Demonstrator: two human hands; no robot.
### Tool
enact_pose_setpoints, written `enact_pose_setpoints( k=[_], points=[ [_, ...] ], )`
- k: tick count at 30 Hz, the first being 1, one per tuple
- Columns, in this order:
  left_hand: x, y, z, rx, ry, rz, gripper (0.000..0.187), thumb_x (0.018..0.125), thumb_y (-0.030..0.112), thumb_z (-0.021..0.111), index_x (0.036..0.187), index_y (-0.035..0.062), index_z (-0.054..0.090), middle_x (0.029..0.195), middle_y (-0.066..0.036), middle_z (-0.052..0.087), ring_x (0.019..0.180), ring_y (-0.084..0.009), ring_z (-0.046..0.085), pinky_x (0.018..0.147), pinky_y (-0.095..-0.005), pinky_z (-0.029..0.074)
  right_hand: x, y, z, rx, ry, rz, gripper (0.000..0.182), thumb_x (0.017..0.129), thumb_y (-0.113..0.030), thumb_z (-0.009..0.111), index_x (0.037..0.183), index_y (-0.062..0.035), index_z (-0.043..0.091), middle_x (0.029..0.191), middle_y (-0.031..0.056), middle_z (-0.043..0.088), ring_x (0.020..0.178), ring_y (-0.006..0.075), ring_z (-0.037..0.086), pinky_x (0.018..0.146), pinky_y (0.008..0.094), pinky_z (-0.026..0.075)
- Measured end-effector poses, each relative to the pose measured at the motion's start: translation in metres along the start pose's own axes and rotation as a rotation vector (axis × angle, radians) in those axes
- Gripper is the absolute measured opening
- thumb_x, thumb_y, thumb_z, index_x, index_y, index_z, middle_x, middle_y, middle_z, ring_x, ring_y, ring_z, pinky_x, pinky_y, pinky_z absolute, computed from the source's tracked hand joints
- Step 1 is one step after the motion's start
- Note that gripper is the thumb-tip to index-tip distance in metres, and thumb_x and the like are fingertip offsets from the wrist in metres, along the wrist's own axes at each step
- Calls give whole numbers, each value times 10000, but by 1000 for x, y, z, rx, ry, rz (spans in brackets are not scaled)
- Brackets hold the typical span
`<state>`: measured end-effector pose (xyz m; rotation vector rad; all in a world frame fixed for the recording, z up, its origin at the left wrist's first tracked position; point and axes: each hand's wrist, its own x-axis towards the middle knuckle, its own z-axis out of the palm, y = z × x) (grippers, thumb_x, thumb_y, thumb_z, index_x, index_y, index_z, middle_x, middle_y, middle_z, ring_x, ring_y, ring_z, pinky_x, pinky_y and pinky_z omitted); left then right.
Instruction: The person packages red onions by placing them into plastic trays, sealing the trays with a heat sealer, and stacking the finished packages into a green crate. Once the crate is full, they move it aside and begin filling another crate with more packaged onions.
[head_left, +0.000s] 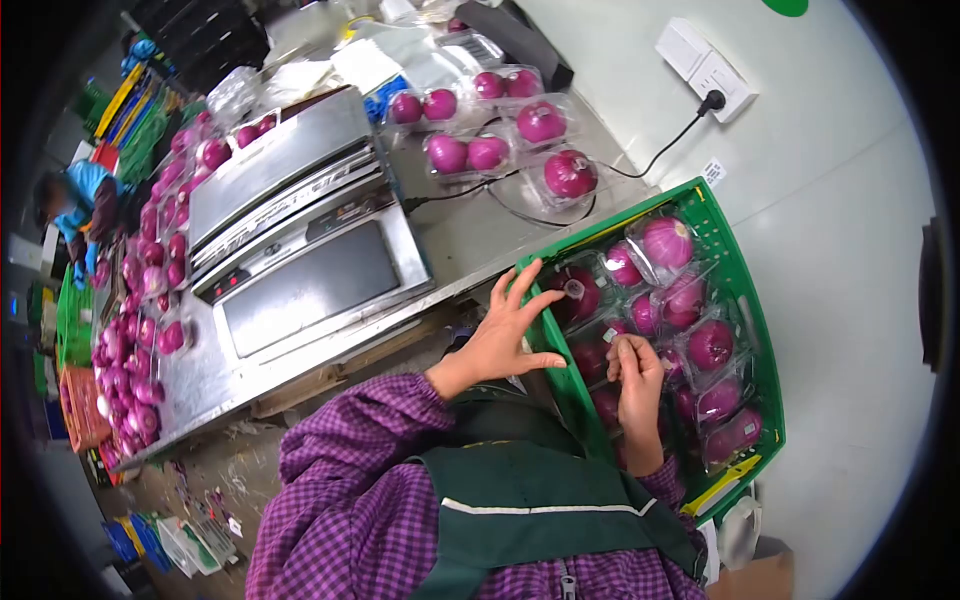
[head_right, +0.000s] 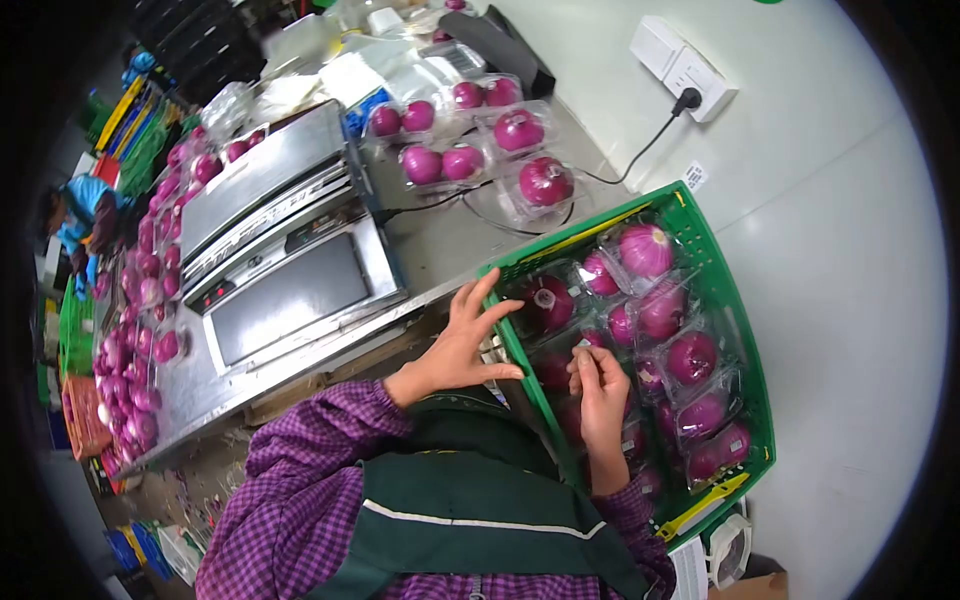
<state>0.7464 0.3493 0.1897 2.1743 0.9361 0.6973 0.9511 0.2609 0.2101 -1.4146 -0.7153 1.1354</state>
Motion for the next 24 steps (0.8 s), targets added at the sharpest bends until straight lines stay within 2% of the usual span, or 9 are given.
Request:
enact_pose_setpoints(
  k=[5, 8, 11, 15, 16, 17, 18, 20, 24],
  points=[
    [18, -24, -11, -181, 288, -31, 487, 748, 232, 705, 1170, 68, 525, 1313, -159, 428, 1212, -334, 394, 1013, -432, 297, 71, -55, 9, -244, -34, -173, 127, 895, -96, 527, 931, 8, 592, 727, 6, 558, 584, 37, 455, 517, 184, 364],
    [55, -50, -11, -642, 407, -324, 333, 851, 162, 610, 1153, 44, 538, 1162, -112, 549, 1064, -188, 520, 898, -318, 410, 139, -88, 33, -372, -139, -250, 137, 883, -94, 540, 948, 14, 593, 760, 16, 588, 610, 47, 482, 543, 195, 395],
    [97, -99, -2, -675, 418, -439, 385, 858, 277, 610, 1143, 29, 532, 1037, -135, 609, 928, -187, 580, 812, -309, 456, 233, -77, 48, -628, -236, -448, 174, 872, -109, 537, 947, 42, 584, 787, 76, 625, 706, 129, 569, 625, 287, 455],
    [160, -201, 78, -648, 390, -664, 577, 847, 388, 584, 1248, -1, 440, 1162, -179, 563, 1079, -270, 536, 911, -353, 420, 360, -37, 32, -1324, -377, -433, 321, 818, -287, 572, 804, 34, 584, 779, 224, 607, 713, 383, 576, 634, 459, 431],
    [166, -176, 45, -863, 336, -674, 571, 845, 365, 594, 1255, 4, 427, 1149, -168, 567, 1047, -259, 545, 901, -354, 425, 380, -25, 23, -1425, -380, -479, 334, 820, -301, 569, 807, 32, 591, 756, 231, 604, 739, 390, 580, 662, 461, 439],
    [174, -167, 27, -851, 247, -703, 575, 842, 342, 603, 1261, -2, 412, 1119, -157, 575, 1016, -242, 550, 887, -351, 432, 403, -12, 11, -1449, -385, -439, 345, 810, -302, 578, 822, 42, 589, 754, 251, 589, 711, 411, 573, 680, 454, 450],
    [182, -177, 40, -902, 263, -699, 615, 835, 371, 607, 1270, -11, 398, 1115, -164, 564, 987, -238, 551, 838, -346, 448, 413, -14, 12, -1478, -453, -290, 386, 839, -339, 558, 816, 42, 615, 652, 203, 597, 600, 310, 597, 570, 420, 470],
    [192, -177, 40, -1020, 251, -754, 640, 834, 365, 610, 1292, -9, 366, 1134, -171, 546, 986, -235, 547, 827, -341, 452, 428, -8, 9, -961, -436, 408, 391, 861, -371, 551, 933, 12, 585, 648, 116, 569, 570, 234, 575, 511, 360, 483],
    [197, -161, 16, -1193, 192, -885, 674, 832, 337, 619, 1330, 4, 310, 1231, -184, 484, 1104, -269, 491, 908, -373, 417, 409, -15, 32, -877, -449, 500, 354, 891, -353, 521, 954, -6, 547, 742, 70, 556, 573, 159, 558, 524, 279, 498]
  ],
)
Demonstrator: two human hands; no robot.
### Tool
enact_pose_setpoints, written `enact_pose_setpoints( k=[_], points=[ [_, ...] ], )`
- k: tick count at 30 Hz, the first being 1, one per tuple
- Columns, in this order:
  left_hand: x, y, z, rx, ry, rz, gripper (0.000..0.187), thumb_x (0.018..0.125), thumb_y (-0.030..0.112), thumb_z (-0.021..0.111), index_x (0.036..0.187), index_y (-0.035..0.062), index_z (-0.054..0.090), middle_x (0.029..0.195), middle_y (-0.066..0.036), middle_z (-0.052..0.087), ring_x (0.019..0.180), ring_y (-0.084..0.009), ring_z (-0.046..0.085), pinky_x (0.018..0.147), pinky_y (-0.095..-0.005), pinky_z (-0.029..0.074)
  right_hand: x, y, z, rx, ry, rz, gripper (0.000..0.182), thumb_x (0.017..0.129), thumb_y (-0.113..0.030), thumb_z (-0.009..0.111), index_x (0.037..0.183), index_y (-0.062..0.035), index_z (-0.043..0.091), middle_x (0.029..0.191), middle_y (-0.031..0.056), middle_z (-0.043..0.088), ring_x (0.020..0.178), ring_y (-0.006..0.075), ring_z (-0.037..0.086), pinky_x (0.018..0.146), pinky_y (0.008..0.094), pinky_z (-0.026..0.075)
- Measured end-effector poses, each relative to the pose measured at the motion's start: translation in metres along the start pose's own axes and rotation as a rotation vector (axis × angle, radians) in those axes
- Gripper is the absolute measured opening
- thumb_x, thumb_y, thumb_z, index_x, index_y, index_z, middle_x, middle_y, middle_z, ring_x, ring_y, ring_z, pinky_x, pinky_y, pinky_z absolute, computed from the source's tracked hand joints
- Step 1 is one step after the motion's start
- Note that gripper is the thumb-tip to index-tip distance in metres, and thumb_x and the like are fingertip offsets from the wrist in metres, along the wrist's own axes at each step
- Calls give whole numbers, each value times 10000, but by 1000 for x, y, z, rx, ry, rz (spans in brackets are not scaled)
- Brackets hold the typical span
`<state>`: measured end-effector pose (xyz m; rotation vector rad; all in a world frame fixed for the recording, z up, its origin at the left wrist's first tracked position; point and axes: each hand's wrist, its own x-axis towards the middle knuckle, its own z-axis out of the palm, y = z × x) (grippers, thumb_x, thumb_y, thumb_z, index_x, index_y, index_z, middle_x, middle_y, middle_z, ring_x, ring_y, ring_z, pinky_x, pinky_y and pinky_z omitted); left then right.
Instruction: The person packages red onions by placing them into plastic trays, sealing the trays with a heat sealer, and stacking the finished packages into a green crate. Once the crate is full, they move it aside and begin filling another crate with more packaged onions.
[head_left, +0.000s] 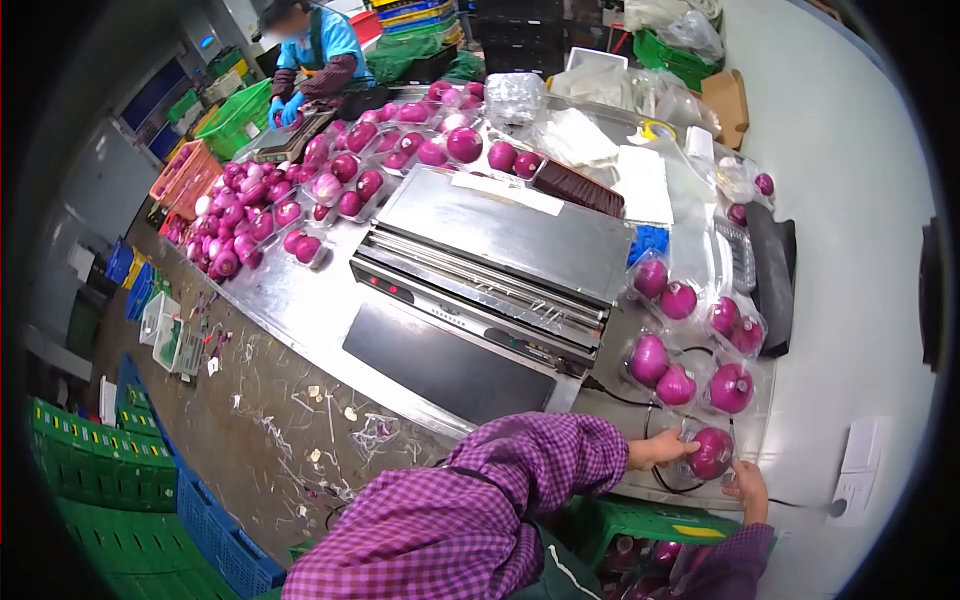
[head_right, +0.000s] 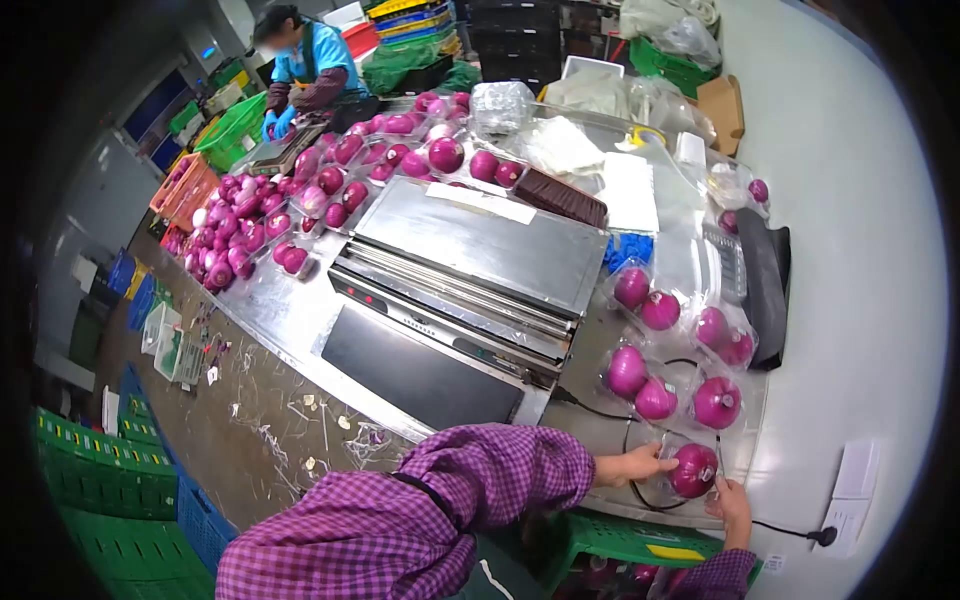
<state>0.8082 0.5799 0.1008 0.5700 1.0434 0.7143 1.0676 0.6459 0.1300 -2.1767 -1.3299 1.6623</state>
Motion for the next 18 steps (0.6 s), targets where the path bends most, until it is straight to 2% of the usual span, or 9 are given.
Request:
enact_pose_setpoints(
  k=[5, 6, 7, 9, 12, 13, 14, 16, 18],
  points=[
    [-4, 2, 2, 94, -35, 188, 797, 829, 415, 609, 1396, 21, 212, 1386, -209, 313, 1296, -275, 296, 1048, -350, 265, -20, 8, 2, 43, 80, -236, 379, 882, -294, 552, 1096, 15, 505, 851, 68, 562, 686, 134, 556, 543, 267, 484],
    [-27, 19, 4, 26, -111, 314, 819, 824, 428, 613, 1402, 20, 200, 1386, -187, 314, 1271, -277, 325, 1024, -357, 301, -54, -11, 9, 77, 83, -266, 407, 892, -234, 535, 1195, 28, 466, 976, 81, 570, 833, 165, 568, 683, 283, 494],
    [-44, 32, 8, 27, -108, 316, 819, 824, 428, 613, 1402, 20, 200, 1386, -187, 314, 1271, -277, 325, 1024, -357, 301, -62, -6, 3, 78, 81, -268, 407, 892, -234, 535, 1195, 28, 466, 976, 81, 570, 833, 165, 568, 683, 283, 494],
    [-74, 49, 19, 69, -25, 296, 794, 835, 400, 611, 1401, 24, 201, 1395, -169, 301, 1255, -285, 342, 1014, -358, 316, -82, 5, -1, 80, 270, -636, 439, 902, -163, 506, 1284, 24, 399, 1156, 97, 524, 1027, 196, 524, 824, 305, 458],
    [-118, 53, 43, 53, -98, 414, 745, 849, 334, 611, 1398, 34, 207, 1347, -150, 338, 1172, -249, 400, 975, -347, 356, -144, -9, 22, 694, 331, -854, 471, 922, -156, 462, 1343, 8, 333, 1312, 118, 413, 1157, 230, 450, 931, 331, 387],
    [-135, 50, 51, 27, -179, 486, 730, 850, 305, 616, 1397, 40, 211, 1320, -146, 359, 1144, -233, 413, 961, -341, 369, -151, -3, 25, 694, 331, -859, 471, 922, -156, 462, 1343, 8, 333, 1312, 118, 413, 1157, 230, 450, 931, 331, 387],
    [-151, 44, 61, 30, -220, 555, 705, 848, 263, 622, 1390, 43, 227, 1294, -131, 373, 1104, -201, 429, 922, -321, 394, -157, 7, 27, 855, 382, -869, 484, 924, -248, 460, 1324, 6, 356, 1280, 131, 449, 1144, 254, 470, 924, 356, 406],
    [-188, 19, 74, -10, -407, 592, 610, 840, 138, 622, 1345, 42, 294, 1230, -91, 422, 964, -118, 497, 792, -247, 450, -165, 59, 25, 381, 600, -1319, 540, 924, -408, 422, 1302, -25, 386, 1300, 120, 442, 1175, 251, 447, 976, 362, 368],
    [-211, 11, 69, 79, -419, 643, 372, 849, 100, 595, 1184, 11, 462, 1014, -51, 544, 801, -74, 527, 684, -214, 459, -197, 61, 51, 474, 570, -1258, 509, 920, -374, 432, 1284, -19, 405, 1273, 122, 457, 1141, 248, 464, 955, 356, 382]
  ],
)
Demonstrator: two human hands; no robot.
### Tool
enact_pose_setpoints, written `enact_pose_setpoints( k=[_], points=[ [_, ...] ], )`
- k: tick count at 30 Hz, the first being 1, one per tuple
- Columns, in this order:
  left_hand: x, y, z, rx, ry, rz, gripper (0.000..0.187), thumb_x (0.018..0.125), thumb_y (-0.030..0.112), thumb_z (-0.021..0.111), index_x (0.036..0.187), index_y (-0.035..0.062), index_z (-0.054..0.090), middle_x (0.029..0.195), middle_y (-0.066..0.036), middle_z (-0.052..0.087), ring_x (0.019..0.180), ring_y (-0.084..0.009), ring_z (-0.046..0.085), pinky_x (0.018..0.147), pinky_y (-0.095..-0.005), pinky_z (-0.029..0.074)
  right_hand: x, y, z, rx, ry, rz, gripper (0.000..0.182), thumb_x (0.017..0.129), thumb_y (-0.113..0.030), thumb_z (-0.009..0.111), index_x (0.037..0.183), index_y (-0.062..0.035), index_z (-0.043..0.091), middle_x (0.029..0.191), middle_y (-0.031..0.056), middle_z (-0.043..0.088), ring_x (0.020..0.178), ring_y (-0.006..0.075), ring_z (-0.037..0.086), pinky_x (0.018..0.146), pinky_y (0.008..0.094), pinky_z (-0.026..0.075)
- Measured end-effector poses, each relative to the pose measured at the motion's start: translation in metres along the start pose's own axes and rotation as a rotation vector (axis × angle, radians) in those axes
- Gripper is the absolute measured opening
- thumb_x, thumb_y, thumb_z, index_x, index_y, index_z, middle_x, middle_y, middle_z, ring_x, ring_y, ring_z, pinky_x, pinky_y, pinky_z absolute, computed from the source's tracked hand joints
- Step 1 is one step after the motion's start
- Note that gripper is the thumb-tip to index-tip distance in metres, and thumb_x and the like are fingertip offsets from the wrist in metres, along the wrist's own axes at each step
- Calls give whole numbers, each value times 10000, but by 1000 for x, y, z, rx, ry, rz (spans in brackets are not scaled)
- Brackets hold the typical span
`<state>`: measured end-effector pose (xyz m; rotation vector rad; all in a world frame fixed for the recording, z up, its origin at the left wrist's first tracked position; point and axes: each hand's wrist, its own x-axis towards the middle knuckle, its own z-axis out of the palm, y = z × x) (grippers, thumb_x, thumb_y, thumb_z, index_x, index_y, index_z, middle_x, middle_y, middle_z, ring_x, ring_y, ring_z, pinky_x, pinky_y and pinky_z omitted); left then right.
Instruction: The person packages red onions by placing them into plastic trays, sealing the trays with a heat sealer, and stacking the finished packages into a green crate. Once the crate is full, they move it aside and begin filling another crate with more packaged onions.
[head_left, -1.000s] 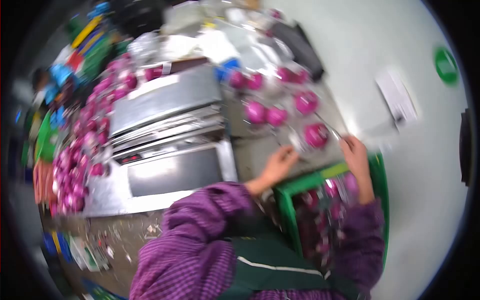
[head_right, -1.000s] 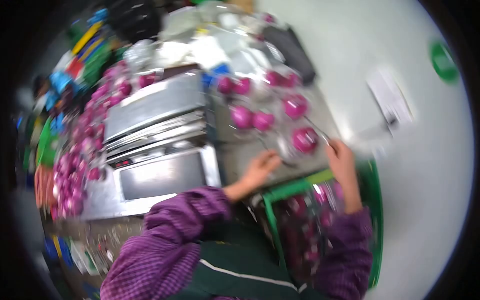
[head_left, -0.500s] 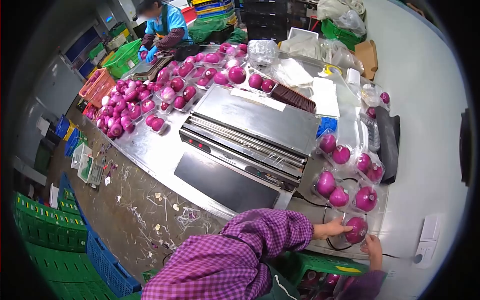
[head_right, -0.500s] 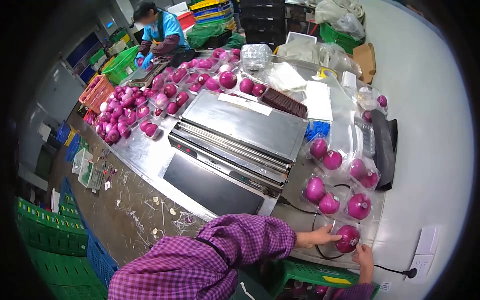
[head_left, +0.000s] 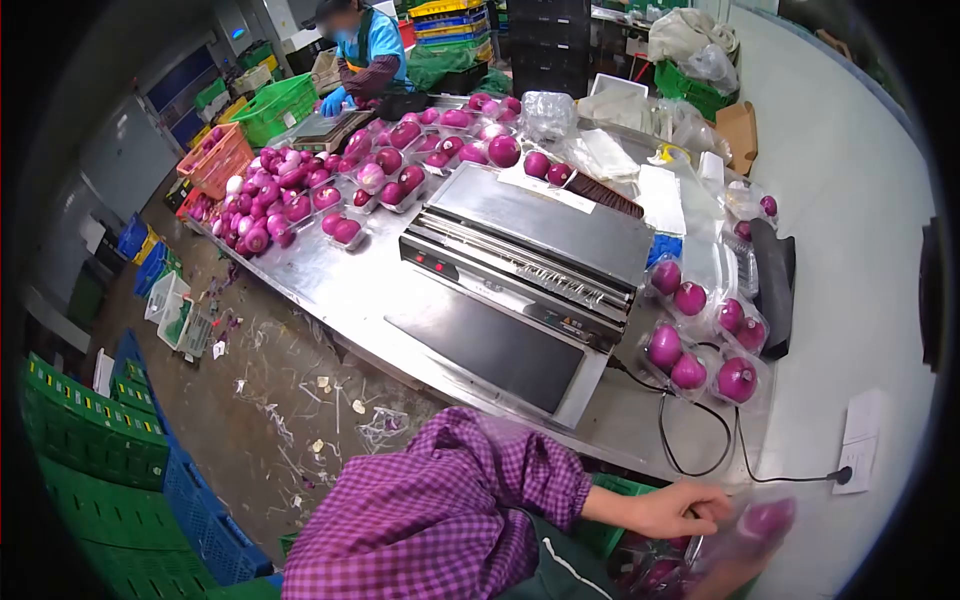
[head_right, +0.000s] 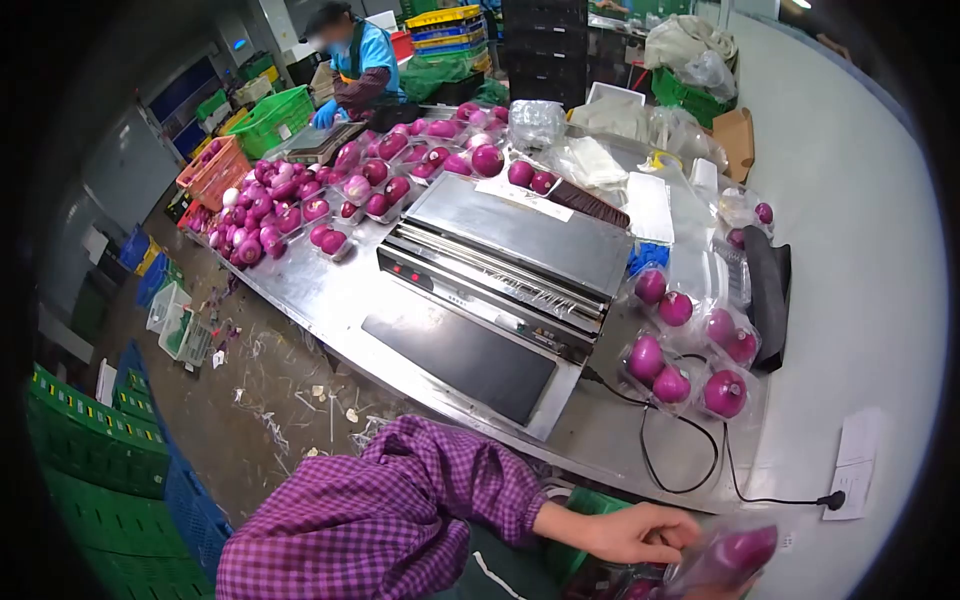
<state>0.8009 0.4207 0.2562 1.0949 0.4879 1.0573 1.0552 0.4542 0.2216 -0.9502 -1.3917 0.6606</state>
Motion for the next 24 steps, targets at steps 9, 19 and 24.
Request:
enact_pose_setpoints(
  k=[9, 19, 24],
  points=[
    [-43, -13, 7, 577, 85, 217, 303, 775, 125, 630, 1044, 17, 540, 980, -141, 559, 861, -262, 575, 720, -324, 477, -132, -45, 34, 1020, 320, 886, 567, 869, -349, 514, 1317, -32, 373, 1306, 134, 436, 1179, 293, 434, 1008, 464, 334],
    [-26, -85, 10, 1283, -267, 468, 574, 518, 226, 736, 1035, 42, 567, 1168, -146, 470, 1141, -316, 407, 966, -444, 325, -167, 23, 48, 1096, 222, 766, 513, 925, -439, 399, 1278, -66, 402, 1248, 65, 442, 1165, 180, 404, 980, 318, 318],
    [-27, -90, 4, 1394, -275, 296, 556, 523, 260, 731, 1022, 62, 586, 1108, -126, 477, 1075, -304, 426, 907, -428, 355, -166, 23, 55, 1058, 222, 776, 507, 926, -434, 397, 1276, -67, 403, 1245, 65, 443, 1163, 180, 405, 979, 318, 320]
  ],
)
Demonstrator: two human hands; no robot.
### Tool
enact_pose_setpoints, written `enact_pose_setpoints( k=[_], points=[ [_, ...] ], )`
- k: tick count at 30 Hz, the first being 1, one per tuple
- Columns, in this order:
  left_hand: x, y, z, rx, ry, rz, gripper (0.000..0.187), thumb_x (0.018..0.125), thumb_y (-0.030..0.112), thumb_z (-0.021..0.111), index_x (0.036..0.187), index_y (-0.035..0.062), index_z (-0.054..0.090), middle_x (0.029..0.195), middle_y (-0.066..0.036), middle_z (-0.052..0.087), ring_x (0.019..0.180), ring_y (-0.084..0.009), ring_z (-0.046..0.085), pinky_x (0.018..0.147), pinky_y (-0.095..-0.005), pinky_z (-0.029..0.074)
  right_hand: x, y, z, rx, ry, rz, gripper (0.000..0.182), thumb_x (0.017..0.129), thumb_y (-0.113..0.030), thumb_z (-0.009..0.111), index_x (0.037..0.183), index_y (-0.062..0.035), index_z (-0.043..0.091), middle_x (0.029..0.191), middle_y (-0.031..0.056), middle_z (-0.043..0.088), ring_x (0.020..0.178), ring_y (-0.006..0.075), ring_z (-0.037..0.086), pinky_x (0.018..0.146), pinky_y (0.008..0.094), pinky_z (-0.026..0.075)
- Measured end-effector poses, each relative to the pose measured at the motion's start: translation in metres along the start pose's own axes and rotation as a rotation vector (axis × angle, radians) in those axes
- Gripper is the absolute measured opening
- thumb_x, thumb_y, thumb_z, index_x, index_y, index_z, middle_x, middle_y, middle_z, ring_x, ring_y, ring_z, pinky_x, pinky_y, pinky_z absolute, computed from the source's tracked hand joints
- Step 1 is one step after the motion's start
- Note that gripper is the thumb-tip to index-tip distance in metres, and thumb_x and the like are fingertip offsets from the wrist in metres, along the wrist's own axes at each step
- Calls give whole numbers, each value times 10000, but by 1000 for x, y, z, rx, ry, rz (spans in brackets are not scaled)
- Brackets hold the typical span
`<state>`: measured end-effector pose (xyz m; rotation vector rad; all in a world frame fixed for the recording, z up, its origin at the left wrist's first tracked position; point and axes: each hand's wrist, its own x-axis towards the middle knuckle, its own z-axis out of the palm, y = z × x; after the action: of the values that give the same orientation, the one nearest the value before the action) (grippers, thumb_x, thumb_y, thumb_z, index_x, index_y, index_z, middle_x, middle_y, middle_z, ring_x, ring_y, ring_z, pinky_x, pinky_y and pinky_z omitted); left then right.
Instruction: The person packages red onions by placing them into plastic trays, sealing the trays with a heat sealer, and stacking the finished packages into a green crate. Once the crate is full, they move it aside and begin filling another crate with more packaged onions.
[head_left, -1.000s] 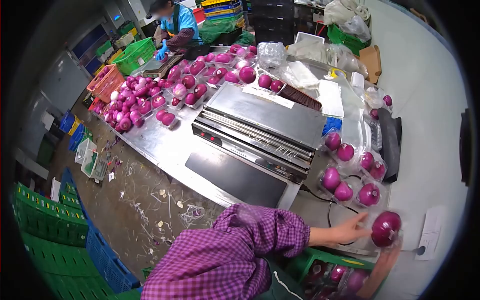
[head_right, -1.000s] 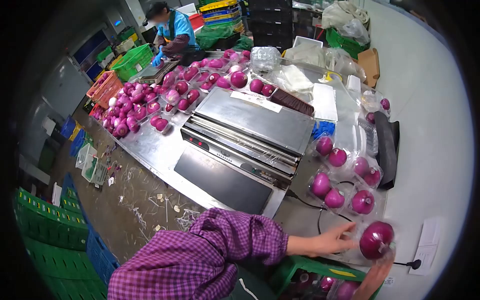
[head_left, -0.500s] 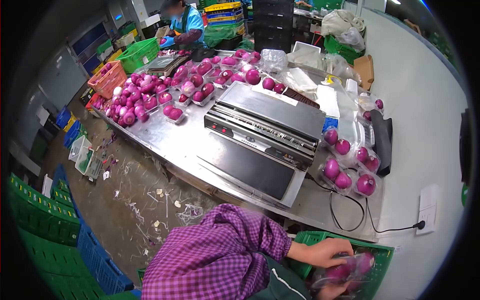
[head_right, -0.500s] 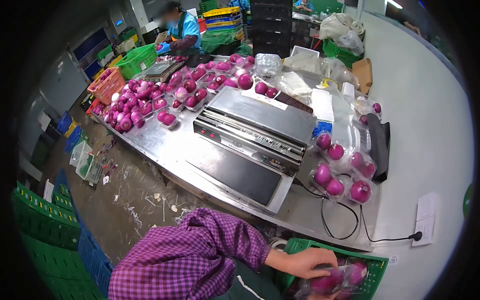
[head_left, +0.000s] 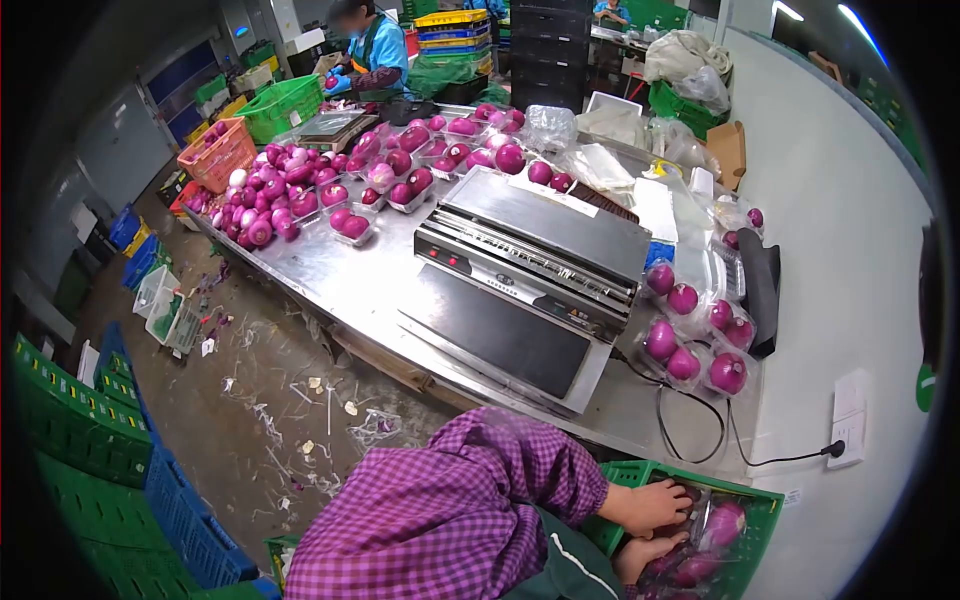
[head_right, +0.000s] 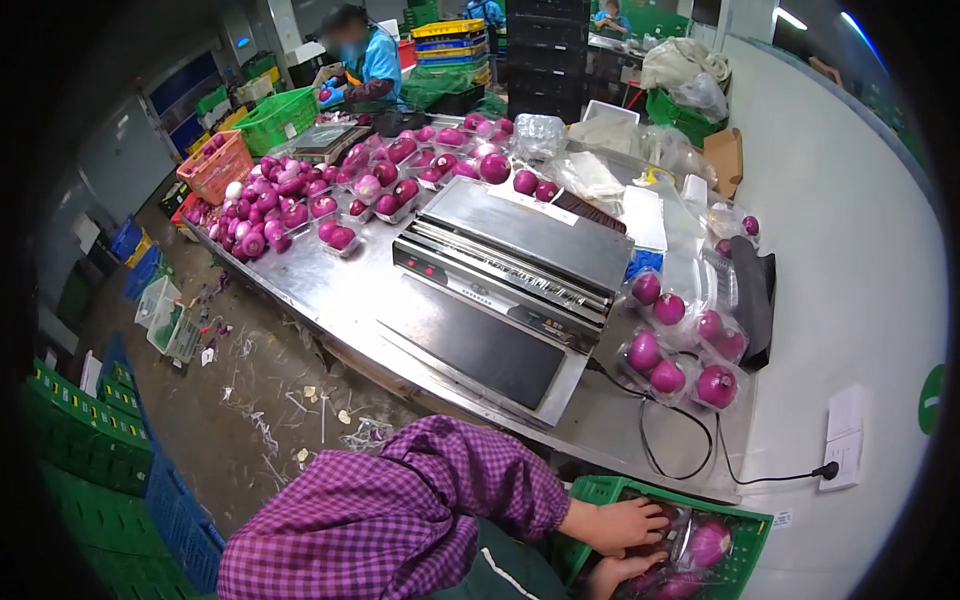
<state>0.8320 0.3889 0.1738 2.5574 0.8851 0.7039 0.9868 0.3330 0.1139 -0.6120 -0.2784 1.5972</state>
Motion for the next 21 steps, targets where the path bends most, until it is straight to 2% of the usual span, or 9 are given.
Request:
enact_pose_setpoints(
  k=[5, 11, 13, 14, 17, 21],
  points=[
    [2, 0, 7, -11, 66, -10, 516, 561, 256, 710, 1016, 48, 585, 1081, -115, 485, 1029, -297, 447, 868, -396, 380, 3, 5, 2, -17, 17, -7, 502, 927, -430, 394, 1273, -67, 404, 1242, 65, 444, 1161, 179, 406, 978, 319, 321],
    [3, 4, -5, -119, 127, -11, 374, 604, 227, 675, 918, 39, 600, 1033, -119, 521, 1042, -284, 455, 905, -386, 355, 12, 9, 5, -35, 30, -6, 495, 928, -424, 390, 1271, -67, 405, 1239, 65, 445, 1159, 179, 407, 976, 319, 323],
    [3, 4, -8, -166, 272, 57, 344, 629, 221, 653, 900, 19, 590, 1033, -128, 526, 1043, -277, 462, 907, -384, 354, 15, 10, 7, -42, 33, 1, 493, 929, -422, 389, 1270, -67, 405, 1237, 65, 446, 1158, 179, 407, 976, 319, 324],
    [3, 6, -11, -189, 247, 30, 283, 686, 228, 613, 876, 19, 597, 1029, -128, 526, 1038, -278, 462, 908, -383, 354, 15, 9, 6, -49, 38, -2, 491, 929, -422, 389, 1269, -67, 406, 1237, 65, 446, 1158, 179, 407, 976, 320, 324],
    [5, 5, 3, -142, 281, -15, 255, 748, 246, 568, 862, 21, 607, 1036, -125, 525, 1035, -273, 461, 906, -380, 357, 15, 11, 8, -58, 46, -1, 488, 930, -419, 387, 1268, -68, 406, 1235, 65, 446, 1156, 179, 408, 975, 320, 325],
    [5, 3, 14, -101, 175, -98, 266, 789, 267, 535, 866, 25, 615, 1043, -122, 524, 1029, -268, 460, 908, -375, 356, 15, 12, 10, -68, 45, -2, 484, 931, -415, 385, 1266, -68, 407, 1233, 65, 447, 1155, 179, 409, 974, 320, 326]
  ],
)
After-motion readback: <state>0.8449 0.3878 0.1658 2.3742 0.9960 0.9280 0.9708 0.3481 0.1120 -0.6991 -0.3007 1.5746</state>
